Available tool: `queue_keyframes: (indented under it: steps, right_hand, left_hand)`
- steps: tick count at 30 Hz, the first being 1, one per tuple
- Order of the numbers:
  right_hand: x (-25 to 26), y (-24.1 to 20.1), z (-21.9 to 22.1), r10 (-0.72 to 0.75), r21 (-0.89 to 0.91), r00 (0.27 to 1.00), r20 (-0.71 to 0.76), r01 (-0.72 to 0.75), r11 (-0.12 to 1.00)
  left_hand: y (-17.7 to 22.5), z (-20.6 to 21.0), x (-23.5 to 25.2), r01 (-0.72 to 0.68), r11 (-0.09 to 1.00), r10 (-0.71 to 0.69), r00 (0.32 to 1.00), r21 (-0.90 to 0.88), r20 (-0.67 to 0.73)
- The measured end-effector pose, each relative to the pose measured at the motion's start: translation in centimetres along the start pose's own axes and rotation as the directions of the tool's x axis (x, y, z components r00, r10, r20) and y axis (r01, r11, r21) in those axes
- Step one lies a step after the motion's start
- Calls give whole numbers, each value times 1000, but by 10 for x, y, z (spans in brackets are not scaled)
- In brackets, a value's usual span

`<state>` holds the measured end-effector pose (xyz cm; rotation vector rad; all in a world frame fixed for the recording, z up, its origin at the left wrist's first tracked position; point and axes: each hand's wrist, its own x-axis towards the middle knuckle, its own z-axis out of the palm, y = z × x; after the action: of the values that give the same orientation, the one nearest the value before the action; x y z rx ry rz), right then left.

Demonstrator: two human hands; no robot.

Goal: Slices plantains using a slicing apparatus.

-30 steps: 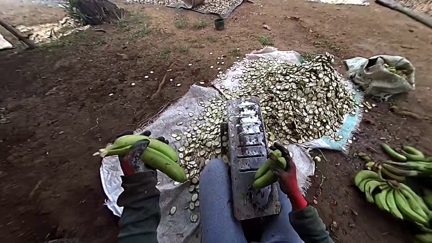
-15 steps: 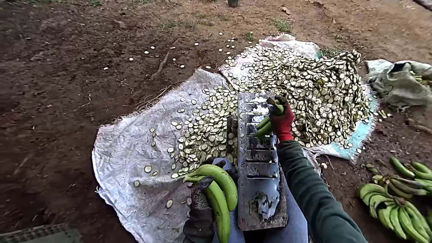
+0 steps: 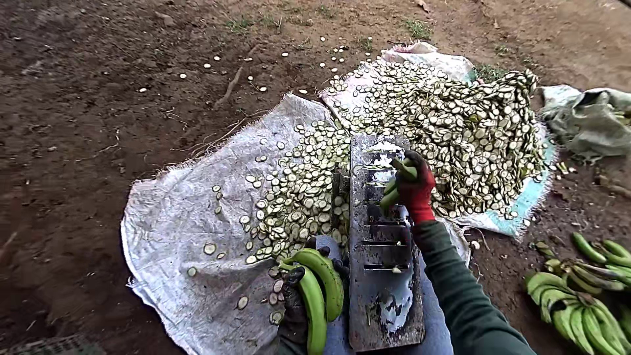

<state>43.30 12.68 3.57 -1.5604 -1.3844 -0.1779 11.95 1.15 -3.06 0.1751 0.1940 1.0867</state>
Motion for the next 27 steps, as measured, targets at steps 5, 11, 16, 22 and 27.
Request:
queue_keyframes:
  steps: [5,11,16,22,27]
  right_hand:
    - [-5,-12,-5,-1,49,992,128,-6,999]
    - [-199,-65,-98,26,218,997,77,-43,975]
    - [-55,-5,-9,-134,80,990,-30,136,987]
    - [6,3,26,-108,35,989,106,104,994]
    - [-192,-55,-76,-46,228,996,75,28,973]
  left_hand:
    - [0,-1,0,-21,997,23,999,80,-22]
    - [-2,6,5,34,999,-34,999,-25,1]
    - [-3,4,7,44,999,-45,999,-18,-15]
    - [-4,7,4,19,1000,-19,1000,5,-11]
    - [-3,4,3,29,1000,-29,999,3,16]
